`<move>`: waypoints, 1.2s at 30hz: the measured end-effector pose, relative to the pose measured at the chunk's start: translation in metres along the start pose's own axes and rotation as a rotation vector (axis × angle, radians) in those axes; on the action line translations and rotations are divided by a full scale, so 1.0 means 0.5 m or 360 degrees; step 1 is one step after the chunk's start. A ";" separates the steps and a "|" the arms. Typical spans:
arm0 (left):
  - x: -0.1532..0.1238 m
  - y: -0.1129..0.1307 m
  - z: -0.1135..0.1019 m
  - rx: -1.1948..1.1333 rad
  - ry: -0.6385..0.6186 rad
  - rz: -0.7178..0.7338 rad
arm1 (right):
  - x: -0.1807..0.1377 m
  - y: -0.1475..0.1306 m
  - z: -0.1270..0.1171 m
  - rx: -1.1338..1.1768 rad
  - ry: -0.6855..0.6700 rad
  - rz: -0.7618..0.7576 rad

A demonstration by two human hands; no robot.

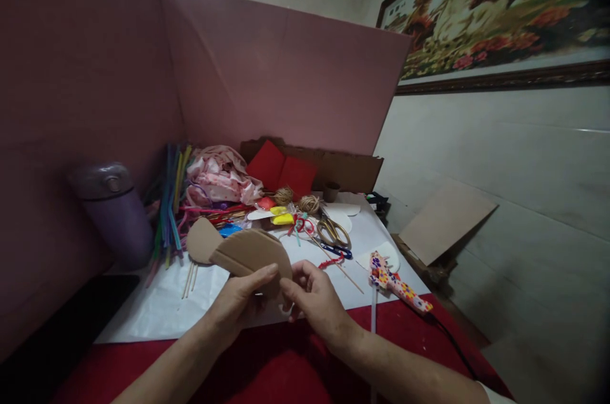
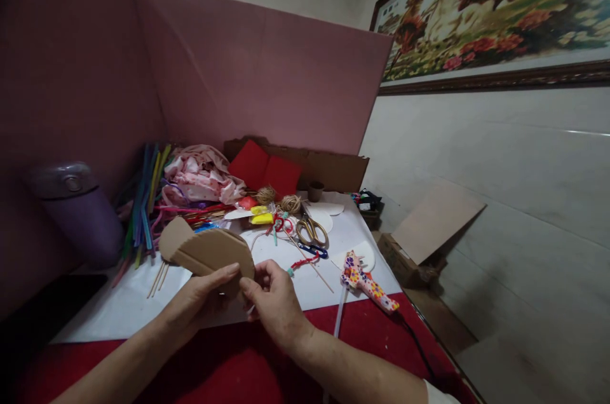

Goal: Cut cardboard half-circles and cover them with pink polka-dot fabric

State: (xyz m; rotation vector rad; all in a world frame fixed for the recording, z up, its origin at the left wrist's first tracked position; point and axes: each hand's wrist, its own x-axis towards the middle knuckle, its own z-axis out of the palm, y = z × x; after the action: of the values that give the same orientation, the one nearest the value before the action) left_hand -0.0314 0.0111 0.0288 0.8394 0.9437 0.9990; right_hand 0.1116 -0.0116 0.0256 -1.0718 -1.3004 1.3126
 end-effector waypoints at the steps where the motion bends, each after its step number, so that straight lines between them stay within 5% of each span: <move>1: 0.000 0.000 -0.001 0.0011 -0.0010 0.0012 | 0.003 -0.001 -0.005 -0.0011 -0.0004 -0.0012; 10: 0.018 0.049 -0.038 0.0163 0.0302 0.0337 | 0.017 -0.011 -0.097 -0.0325 0.0164 -0.0063; 18: 0.036 0.057 -0.061 0.0882 0.0402 0.0496 | 0.026 0.016 -0.083 -0.0633 0.0231 -0.0096; 23: 0.061 0.043 -0.084 0.1373 0.0551 0.0674 | 0.016 -0.005 -0.085 -0.1007 0.0091 -0.0289; 32: 0.054 0.001 -0.073 0.2221 0.0233 0.0707 | -0.032 -0.024 -0.080 -0.1626 -0.0142 -0.0538; 36: 0.047 0.001 -0.070 0.2559 0.0262 0.0661 | -0.026 -0.039 -0.095 -0.1608 -0.0154 -0.0568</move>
State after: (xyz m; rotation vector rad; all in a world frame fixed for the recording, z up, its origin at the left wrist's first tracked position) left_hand -0.0578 0.0381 0.0106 2.3640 1.7440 0.4600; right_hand 0.1611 -0.0177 0.0425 -1.3320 -2.1945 0.3886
